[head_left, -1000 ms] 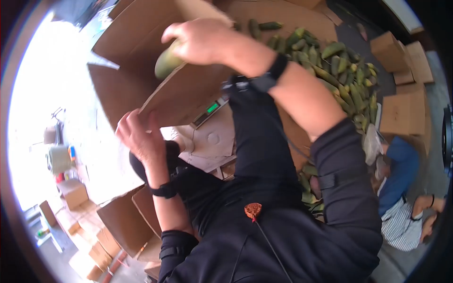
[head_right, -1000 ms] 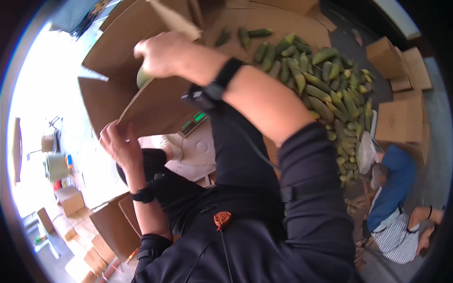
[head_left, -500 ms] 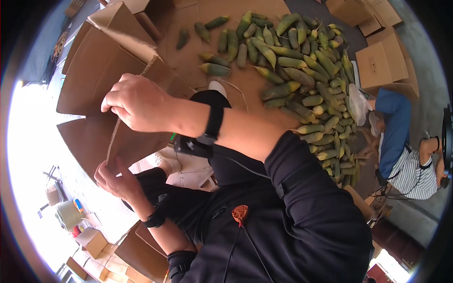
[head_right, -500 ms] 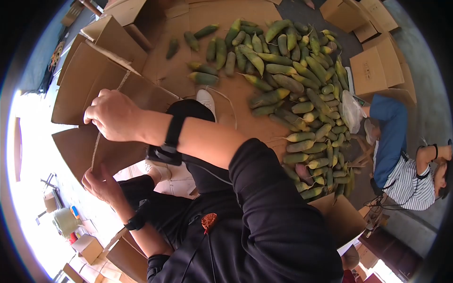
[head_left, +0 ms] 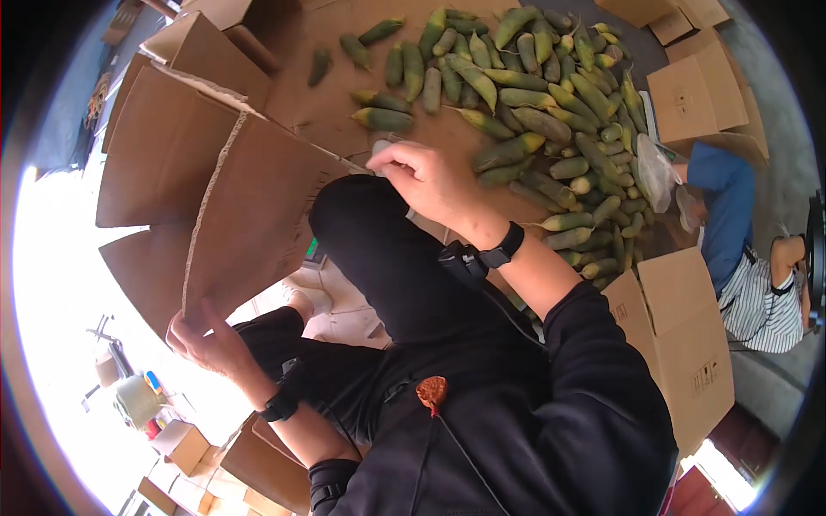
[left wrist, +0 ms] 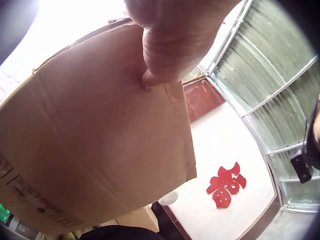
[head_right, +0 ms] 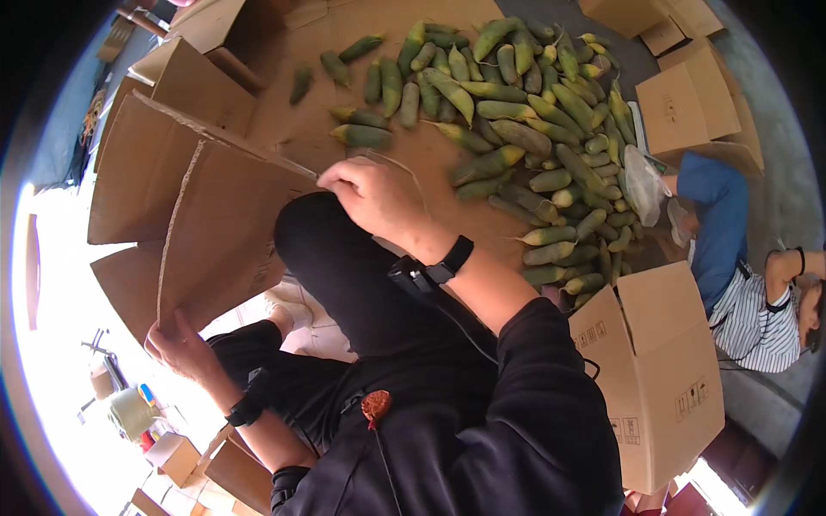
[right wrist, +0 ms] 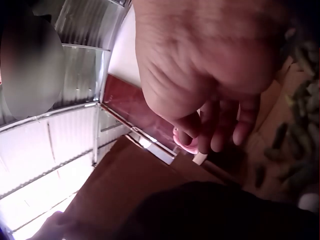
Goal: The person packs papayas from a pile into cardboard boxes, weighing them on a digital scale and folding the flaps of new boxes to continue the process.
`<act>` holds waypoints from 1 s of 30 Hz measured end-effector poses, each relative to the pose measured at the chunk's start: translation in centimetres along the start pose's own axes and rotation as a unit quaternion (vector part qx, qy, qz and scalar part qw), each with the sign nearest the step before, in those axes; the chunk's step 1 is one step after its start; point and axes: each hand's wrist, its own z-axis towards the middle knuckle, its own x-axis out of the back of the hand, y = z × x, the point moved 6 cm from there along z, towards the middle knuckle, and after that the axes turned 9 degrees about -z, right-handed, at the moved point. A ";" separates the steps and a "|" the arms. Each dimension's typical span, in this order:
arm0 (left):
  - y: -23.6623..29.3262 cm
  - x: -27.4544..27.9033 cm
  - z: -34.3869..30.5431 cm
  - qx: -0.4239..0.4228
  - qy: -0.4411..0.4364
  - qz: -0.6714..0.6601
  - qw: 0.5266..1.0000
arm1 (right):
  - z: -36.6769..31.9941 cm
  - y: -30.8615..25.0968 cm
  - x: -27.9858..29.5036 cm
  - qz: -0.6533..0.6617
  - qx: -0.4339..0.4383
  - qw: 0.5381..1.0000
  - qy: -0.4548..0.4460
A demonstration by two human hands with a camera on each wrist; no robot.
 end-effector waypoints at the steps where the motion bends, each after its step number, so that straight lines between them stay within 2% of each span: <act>1: -0.1 -0.2 0.0 -0.002 -0.004 -0.005 1.000 | -0.5 1.8 -0.3 0.013 -0.010 1.000 0.003; 6: -0.4 -0.4 0.0 0.001 -0.007 -0.007 1.000 | -3.7 7.6 -1.2 0.005 -0.063 0.998 -0.012; 8: -0.4 -0.4 0.0 0.004 -0.011 -0.010 1.000 | -5.1 9.3 -2.1 -0.014 -0.115 0.991 -0.059; 9: -0.5 -0.4 -0.1 0.009 -0.014 -0.011 1.000 | -5.6 10.3 -2.7 -0.013 -0.114 0.992 -0.059; 11: -0.4 -0.2 -0.1 0.011 -0.013 -0.012 1.000 | -7.1 12.6 -5.0 0.020 -0.134 0.982 -0.134; 12: -0.3 -0.3 -0.1 0.012 -0.013 -0.014 1.000 | -7.5 13.4 -5.4 0.020 -0.133 0.982 -0.134; 14: -0.5 -0.4 -0.2 0.013 -0.014 -0.016 1.000 | -8.5 15.7 -6.5 -0.027 -0.173 0.964 -0.199; 18: -0.5 -0.3 -0.2 0.022 -0.015 -0.033 0.999 | -10.9 20.2 -7.3 -0.021 -0.213 0.956 -0.201; 24: -0.9 -0.5 -0.4 0.037 -0.014 -0.027 0.999 | -16.4 26.9 -4.0 -0.057 -0.290 0.936 -0.193; 26: -0.9 -0.5 -0.3 0.041 -0.016 -0.019 0.999 | -18.1 27.0 -2.2 -0.209 -0.259 0.907 -0.259; 27: -0.9 -0.5 -0.3 0.045 -0.018 -0.012 0.999 | -19.6 28.3 -1.9 -0.209 -0.261 0.906 -0.261; 29: -0.9 -0.6 -0.3 0.041 -0.014 -0.012 0.999 | -23.3 32.8 -1.2 -0.197 -0.356 0.891 -0.199; 30: -1.0 -0.6 -0.3 0.036 -0.008 -0.012 0.999 | -24.2 33.2 -0.8 -0.197 -0.357 0.891 -0.201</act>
